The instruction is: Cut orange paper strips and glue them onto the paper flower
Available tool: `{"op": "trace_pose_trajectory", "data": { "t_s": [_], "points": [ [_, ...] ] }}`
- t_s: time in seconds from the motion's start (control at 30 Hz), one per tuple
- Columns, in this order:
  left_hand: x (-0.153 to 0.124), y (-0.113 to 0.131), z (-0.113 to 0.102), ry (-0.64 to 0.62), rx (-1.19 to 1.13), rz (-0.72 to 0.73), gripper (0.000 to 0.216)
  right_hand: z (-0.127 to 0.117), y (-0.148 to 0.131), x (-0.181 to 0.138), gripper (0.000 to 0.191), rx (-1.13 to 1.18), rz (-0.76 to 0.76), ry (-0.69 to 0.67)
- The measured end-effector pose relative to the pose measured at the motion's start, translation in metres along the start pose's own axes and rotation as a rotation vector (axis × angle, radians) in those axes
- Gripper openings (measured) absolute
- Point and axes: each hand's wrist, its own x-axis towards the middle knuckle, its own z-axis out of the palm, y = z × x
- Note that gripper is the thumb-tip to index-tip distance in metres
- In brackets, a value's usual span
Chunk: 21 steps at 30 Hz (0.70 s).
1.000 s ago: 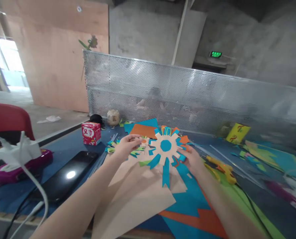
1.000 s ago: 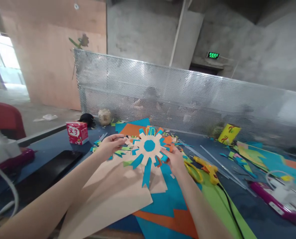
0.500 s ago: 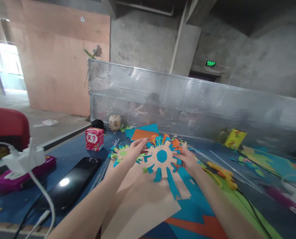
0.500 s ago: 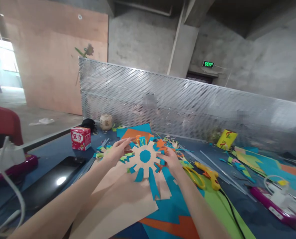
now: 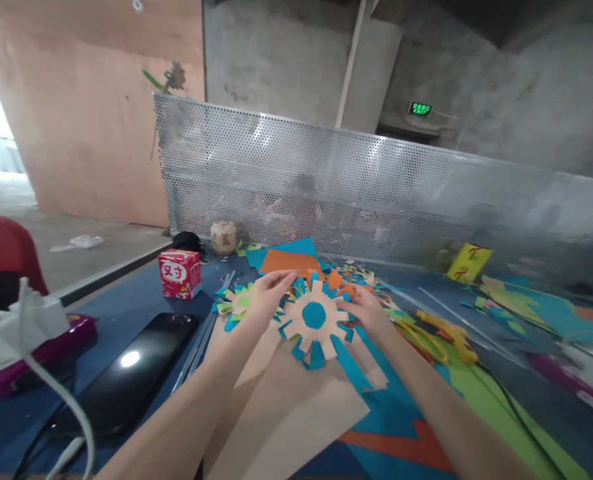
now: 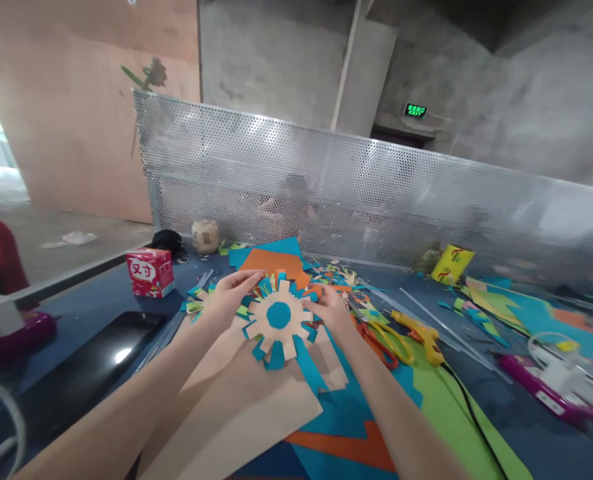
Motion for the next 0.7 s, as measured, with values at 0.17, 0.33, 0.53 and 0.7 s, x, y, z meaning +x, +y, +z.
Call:
{"op": "trace_pose_trajectory", "data": {
  "t_s": [0.17,0.33,0.53,0.7],
  "points": [
    [0.005,-0.007,-0.006,0.055,-0.176,0.033,0.037,-0.008,0.004,0.001,0.047,-0.011,-0.127,0.049],
    [0.007,-0.01,-0.012,0.076,-0.22,0.023,0.038,-0.021,0.006,0.005,0.043,0.027,-0.141,0.106],
    [0.007,-0.014,-0.014,0.078,-0.098,-0.074,0.044,-0.041,0.012,0.015,0.037,0.128,-0.18,0.214],
    [0.006,-0.012,-0.013,0.139,-0.049,-0.085,0.042,-0.051,0.017,0.021,0.037,0.227,-0.213,0.236]
  ]
}}
